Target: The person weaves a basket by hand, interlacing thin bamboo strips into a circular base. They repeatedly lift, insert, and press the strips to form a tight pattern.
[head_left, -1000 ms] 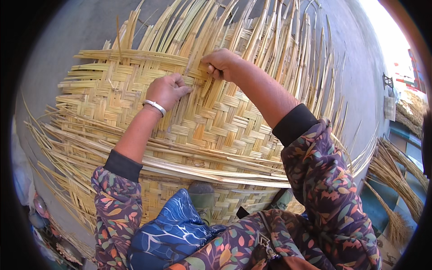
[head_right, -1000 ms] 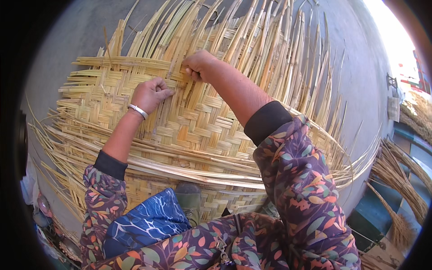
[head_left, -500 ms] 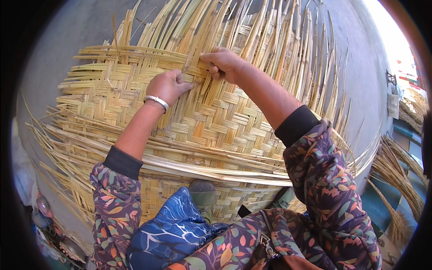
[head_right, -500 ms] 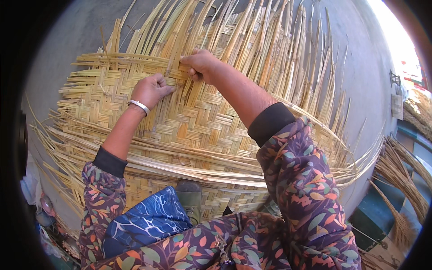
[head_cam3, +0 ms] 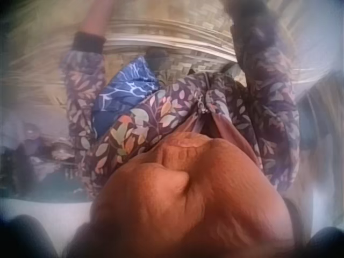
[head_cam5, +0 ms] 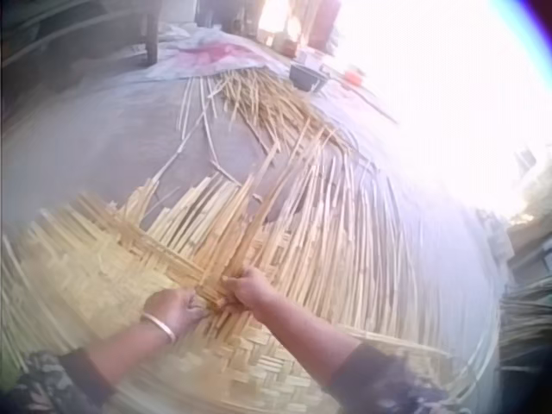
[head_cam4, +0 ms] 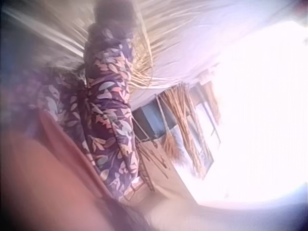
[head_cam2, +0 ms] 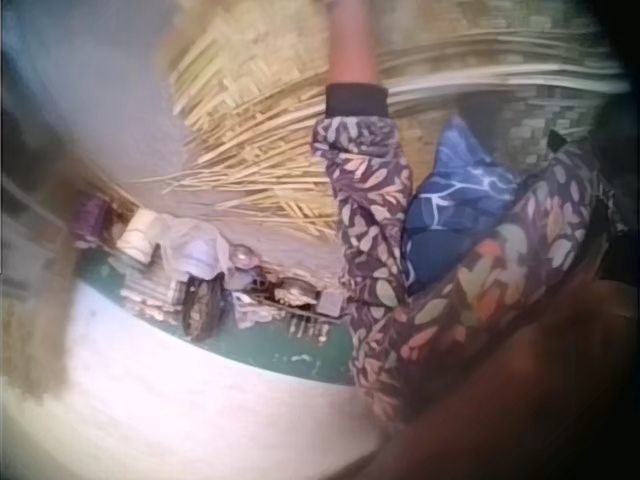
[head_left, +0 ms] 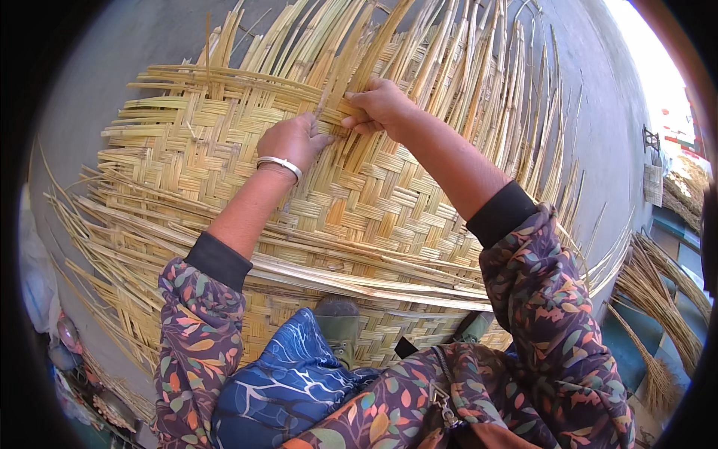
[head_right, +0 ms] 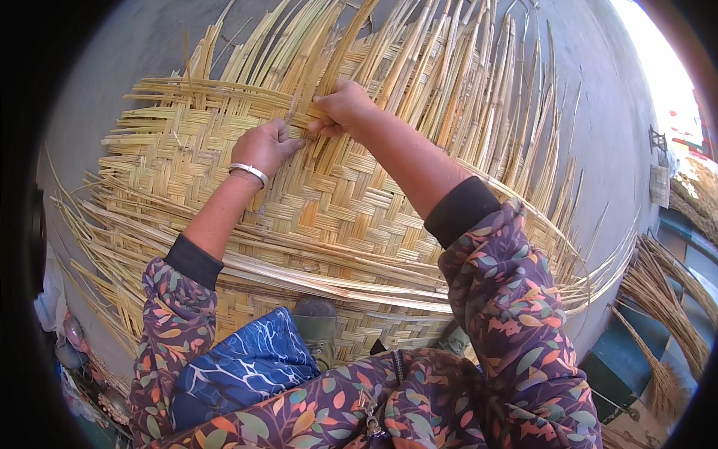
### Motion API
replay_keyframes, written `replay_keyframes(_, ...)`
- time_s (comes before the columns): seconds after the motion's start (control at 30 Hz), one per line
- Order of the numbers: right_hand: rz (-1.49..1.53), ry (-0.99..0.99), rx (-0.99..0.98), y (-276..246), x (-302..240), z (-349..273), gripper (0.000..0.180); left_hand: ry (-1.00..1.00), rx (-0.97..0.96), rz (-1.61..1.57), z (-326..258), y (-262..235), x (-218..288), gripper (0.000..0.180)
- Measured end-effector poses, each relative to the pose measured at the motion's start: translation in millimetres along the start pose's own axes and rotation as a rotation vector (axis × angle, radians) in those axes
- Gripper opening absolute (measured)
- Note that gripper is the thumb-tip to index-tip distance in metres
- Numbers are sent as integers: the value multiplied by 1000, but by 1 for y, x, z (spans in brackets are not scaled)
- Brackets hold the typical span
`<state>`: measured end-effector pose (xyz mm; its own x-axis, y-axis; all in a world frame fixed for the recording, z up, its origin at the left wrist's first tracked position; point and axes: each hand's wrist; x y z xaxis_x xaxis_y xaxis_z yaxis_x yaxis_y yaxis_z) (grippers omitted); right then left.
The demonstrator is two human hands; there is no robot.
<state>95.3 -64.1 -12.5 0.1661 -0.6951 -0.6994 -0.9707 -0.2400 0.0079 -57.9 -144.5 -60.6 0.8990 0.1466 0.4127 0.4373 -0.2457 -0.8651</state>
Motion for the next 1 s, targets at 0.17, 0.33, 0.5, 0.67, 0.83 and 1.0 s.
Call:
replay_keyframes(0.17,-25,-40,137,12,2,4,21,14,-2,20,4,5,0,31)
replay_keyframes(0.33,196,59,100,3,-2,20,9,4,15,-32,5,7,0,27)
replay_keyframes(0.5,297,113,153,9,-7,20,5,8,-19,-72,-1,0,2,28)
replay_keyframes(0.67,323,141,137,6,-2,29,11,40,-25,-131,4,2,-8,31)
replay_keyframes(0.83,376,-42,58,6,9,19,14,4,-48,-92,8,4,-6,34)
replay_keyframes(1.0,257,-250,44,5,27,9,19,-30,-90,6,7,-3,4,35)
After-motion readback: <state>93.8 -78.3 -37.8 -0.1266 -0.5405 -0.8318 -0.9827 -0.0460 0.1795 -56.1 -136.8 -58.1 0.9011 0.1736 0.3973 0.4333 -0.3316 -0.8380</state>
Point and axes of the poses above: each hand's wrist, its own z-axis towards the middle knuckle, its own y-axis out of the palm, x = y × z, and after that the axes turned 15 degrees about z, right-handed
